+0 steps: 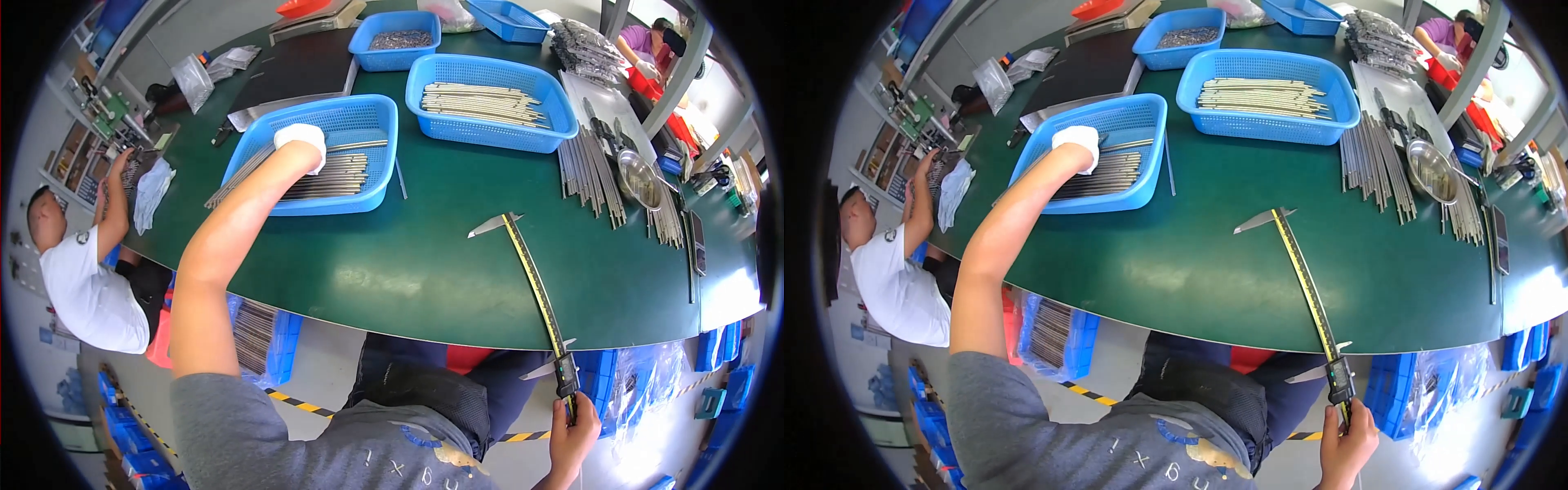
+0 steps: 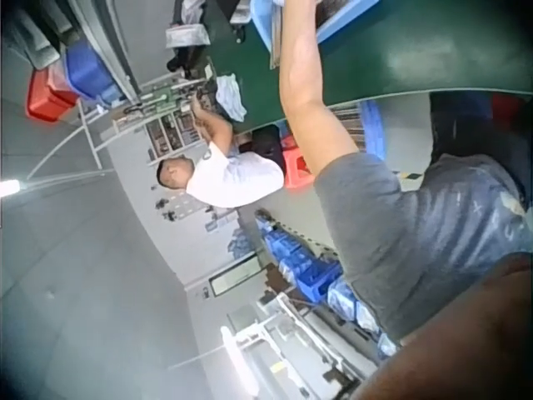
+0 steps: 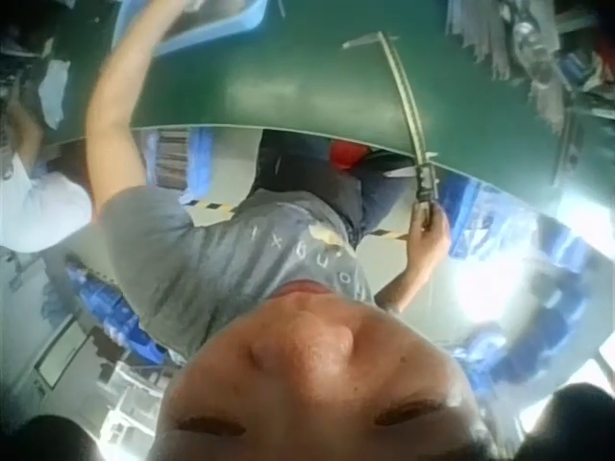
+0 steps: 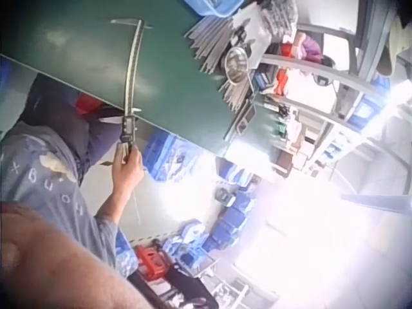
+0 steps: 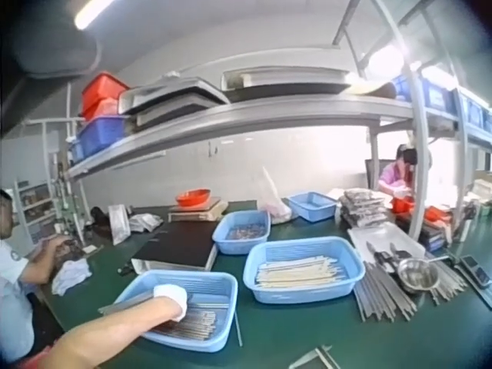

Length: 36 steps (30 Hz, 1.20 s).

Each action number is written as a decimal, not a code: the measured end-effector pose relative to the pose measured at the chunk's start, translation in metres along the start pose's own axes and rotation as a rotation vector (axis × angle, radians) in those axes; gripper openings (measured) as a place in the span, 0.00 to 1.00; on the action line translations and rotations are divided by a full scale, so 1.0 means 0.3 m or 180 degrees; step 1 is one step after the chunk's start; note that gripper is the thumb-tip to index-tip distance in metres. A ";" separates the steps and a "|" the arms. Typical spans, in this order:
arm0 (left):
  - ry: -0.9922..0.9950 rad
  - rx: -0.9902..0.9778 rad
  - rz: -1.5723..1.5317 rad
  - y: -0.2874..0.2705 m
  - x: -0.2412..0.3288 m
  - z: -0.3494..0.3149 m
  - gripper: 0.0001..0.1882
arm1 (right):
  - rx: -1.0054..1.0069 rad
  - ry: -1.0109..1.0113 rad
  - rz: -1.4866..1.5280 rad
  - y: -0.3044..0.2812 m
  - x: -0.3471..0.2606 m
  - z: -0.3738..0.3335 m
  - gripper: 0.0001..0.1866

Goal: The recorder uses a digital caliper to measure the length of several metal rods at a factory workbench.

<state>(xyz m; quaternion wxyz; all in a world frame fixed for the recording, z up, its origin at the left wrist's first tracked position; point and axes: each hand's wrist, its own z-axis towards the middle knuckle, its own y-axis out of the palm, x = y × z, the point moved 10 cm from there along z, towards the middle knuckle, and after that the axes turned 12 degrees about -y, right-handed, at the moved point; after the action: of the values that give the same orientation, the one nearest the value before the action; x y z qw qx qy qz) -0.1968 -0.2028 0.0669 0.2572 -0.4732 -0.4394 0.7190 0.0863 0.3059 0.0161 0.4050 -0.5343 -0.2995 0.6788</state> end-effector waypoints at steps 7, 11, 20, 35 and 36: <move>0.0078 -0.0789 -0.0816 0.097 -0.042 0.101 0.16 | 0.0017 0.0041 -0.0069 -0.009 -0.030 0.001 0.14; 0.0904 0.0793 -0.2102 -0.222 0.042 -0.047 0.09 | -0.0030 0.0111 -0.0084 -0.012 -0.043 0.013 0.15; 0.4411 0.1903 -0.3790 -0.499 0.502 -0.981 0.08 | -0.0045 0.0204 -0.0012 -0.015 -0.047 0.004 0.16; 0.4459 0.1466 -0.3702 -0.404 0.588 -1.027 0.14 | -0.0132 0.0257 -0.0068 -0.016 -0.058 0.011 0.16; 0.4459 0.1455 -0.3708 -0.404 0.589 -1.025 0.14 | -0.0123 0.0246 -0.0084 -0.018 -0.061 0.013 0.16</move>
<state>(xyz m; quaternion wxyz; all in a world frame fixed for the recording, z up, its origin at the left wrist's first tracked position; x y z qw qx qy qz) 0.0024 0.1137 0.0415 0.8691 -0.4417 -0.2003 0.0972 0.0857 0.2929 0.0304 0.4148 -0.5638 -0.3038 0.6463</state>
